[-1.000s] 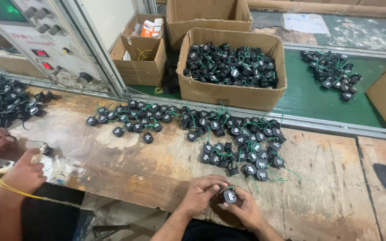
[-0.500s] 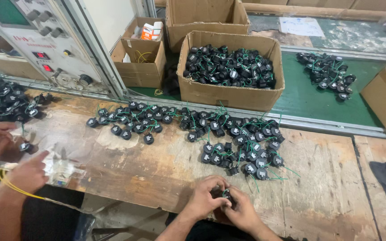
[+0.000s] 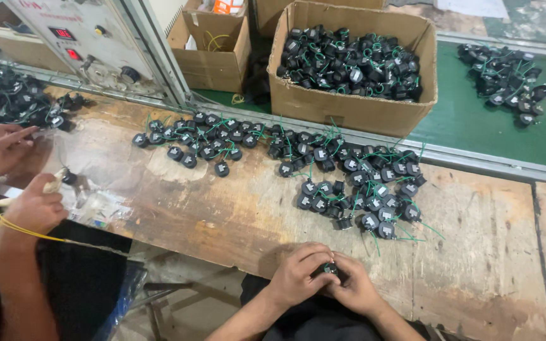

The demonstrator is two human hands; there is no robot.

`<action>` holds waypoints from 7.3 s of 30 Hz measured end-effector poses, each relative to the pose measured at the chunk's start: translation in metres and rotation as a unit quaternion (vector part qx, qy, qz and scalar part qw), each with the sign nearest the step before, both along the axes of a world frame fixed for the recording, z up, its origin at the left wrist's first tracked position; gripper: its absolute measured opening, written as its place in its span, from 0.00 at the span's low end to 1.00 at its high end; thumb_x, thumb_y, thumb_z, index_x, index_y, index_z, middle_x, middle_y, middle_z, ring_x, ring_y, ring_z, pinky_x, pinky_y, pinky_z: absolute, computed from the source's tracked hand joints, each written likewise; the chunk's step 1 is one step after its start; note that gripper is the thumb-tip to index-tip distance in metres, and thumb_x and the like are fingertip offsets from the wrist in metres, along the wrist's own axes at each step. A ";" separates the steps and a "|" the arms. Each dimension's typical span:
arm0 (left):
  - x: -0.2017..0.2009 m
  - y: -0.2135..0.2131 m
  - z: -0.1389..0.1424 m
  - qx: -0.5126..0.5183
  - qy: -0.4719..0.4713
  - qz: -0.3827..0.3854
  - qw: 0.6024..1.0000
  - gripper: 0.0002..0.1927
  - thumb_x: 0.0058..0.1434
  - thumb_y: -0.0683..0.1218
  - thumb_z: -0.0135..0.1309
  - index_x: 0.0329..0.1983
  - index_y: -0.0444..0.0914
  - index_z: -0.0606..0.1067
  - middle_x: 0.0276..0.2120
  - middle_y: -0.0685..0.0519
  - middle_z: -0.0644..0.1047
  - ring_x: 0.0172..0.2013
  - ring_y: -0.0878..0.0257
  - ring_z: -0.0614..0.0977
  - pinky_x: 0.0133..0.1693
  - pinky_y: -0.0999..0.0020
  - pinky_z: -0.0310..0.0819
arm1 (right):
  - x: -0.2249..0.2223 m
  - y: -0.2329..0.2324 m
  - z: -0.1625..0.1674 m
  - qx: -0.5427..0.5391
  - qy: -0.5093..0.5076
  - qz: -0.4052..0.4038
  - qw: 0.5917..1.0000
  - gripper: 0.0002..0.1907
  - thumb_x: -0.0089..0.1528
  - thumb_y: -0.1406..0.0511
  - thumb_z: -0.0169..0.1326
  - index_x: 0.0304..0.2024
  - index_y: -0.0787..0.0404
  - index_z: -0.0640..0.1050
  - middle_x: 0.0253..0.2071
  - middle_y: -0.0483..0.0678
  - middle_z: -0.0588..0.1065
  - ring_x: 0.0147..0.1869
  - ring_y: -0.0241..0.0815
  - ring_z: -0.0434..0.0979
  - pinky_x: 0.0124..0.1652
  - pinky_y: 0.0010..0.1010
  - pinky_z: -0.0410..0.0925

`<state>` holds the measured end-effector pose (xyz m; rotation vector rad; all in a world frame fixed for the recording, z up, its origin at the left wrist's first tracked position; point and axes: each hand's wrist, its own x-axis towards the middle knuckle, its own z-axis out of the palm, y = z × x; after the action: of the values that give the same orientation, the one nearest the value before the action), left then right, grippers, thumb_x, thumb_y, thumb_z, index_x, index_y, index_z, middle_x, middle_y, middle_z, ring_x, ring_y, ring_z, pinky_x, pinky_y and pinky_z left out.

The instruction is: The person gathers black power plugs with green cords from the workbench, wraps and bundles the cords together by hand, and places the finished bundles into a cardboard box on the bench. They repeatedly pick up plugs one at a time, form bundles, and set them aside as they work along the bench.

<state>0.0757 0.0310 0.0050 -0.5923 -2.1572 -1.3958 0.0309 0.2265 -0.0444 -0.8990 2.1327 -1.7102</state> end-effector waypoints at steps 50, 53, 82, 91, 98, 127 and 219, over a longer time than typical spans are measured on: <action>-0.151 -0.112 0.063 -0.267 -0.303 0.340 0.850 0.39 0.58 0.68 0.57 0.68 0.46 0.68 0.72 0.51 0.62 0.69 0.42 0.61 0.63 0.41 0.58 | -0.007 -0.017 0.059 -0.012 0.055 0.000 0.998 0.15 0.52 0.70 0.68 0.39 0.63 0.77 0.45 0.51 0.81 0.54 0.50 0.84 0.53 0.40 0.74; -0.136 -0.069 0.051 -0.203 -0.244 0.316 0.894 0.38 0.56 0.66 0.60 0.64 0.44 0.72 0.71 0.50 0.65 0.67 0.42 0.64 0.63 0.45 0.61 | -0.005 -0.020 0.059 -0.011 0.088 0.010 0.996 0.16 0.52 0.69 0.69 0.39 0.62 0.77 0.46 0.52 0.81 0.55 0.51 0.83 0.55 0.40 0.73; 0.006 -0.020 0.001 0.356 -0.053 0.106 0.927 0.04 0.72 0.37 0.48 0.47 0.36 0.73 0.43 0.50 0.78 0.47 0.62 0.80 0.56 0.58 0.75 | 0.012 0.017 0.015 -0.165 -0.193 -0.028 0.967 0.27 0.60 0.75 0.60 0.62 0.67 0.70 0.51 0.47 0.73 0.56 0.36 0.74 0.57 0.29 0.69; -0.014 0.041 0.036 0.008 -0.014 0.044 0.999 0.10 0.60 0.33 0.54 0.43 0.37 0.78 0.45 0.52 0.83 0.52 0.53 0.84 0.67 0.46 0.62 | 0.010 0.022 -0.008 -0.085 -0.069 0.022 0.994 0.29 0.62 0.69 0.61 0.64 0.69 0.68 0.57 0.51 0.69 0.60 0.40 0.70 0.57 0.31 0.67; 0.003 0.015 0.048 -0.047 0.057 0.002 0.997 0.14 0.53 0.37 0.65 0.43 0.35 0.76 0.47 0.48 0.83 0.48 0.51 0.84 0.51 0.57 0.79 | 0.006 0.021 0.000 -0.083 0.068 -0.033 0.994 0.22 0.59 0.64 0.64 0.52 0.69 0.77 0.51 0.56 0.77 0.55 0.50 0.78 0.54 0.37 0.70; 0.003 -0.043 0.012 0.031 -0.309 0.345 0.886 0.11 0.60 0.47 0.64 0.43 0.38 0.84 0.30 0.47 0.84 0.27 0.60 0.83 0.35 0.67 0.75 | 0.016 0.008 0.033 -0.053 0.127 0.094 0.986 0.16 0.59 0.79 0.58 0.46 0.59 0.82 0.44 0.47 0.77 0.51 0.41 0.81 0.47 0.31 0.74; -0.006 0.008 0.049 0.040 -0.020 -0.075 0.996 0.15 0.57 0.33 0.60 0.48 0.35 0.79 0.44 0.50 0.81 0.49 0.52 0.83 0.52 0.59 0.78 | 0.010 0.025 -0.013 -0.017 0.042 -0.015 0.999 0.26 0.55 0.55 0.69 0.48 0.64 0.80 0.59 0.58 0.75 0.71 0.58 0.68 0.68 0.46 0.59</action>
<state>0.0699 0.0388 0.0543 -0.7147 -2.1144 -1.5782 0.0414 0.2518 -0.0569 -0.9697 2.1874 -1.7579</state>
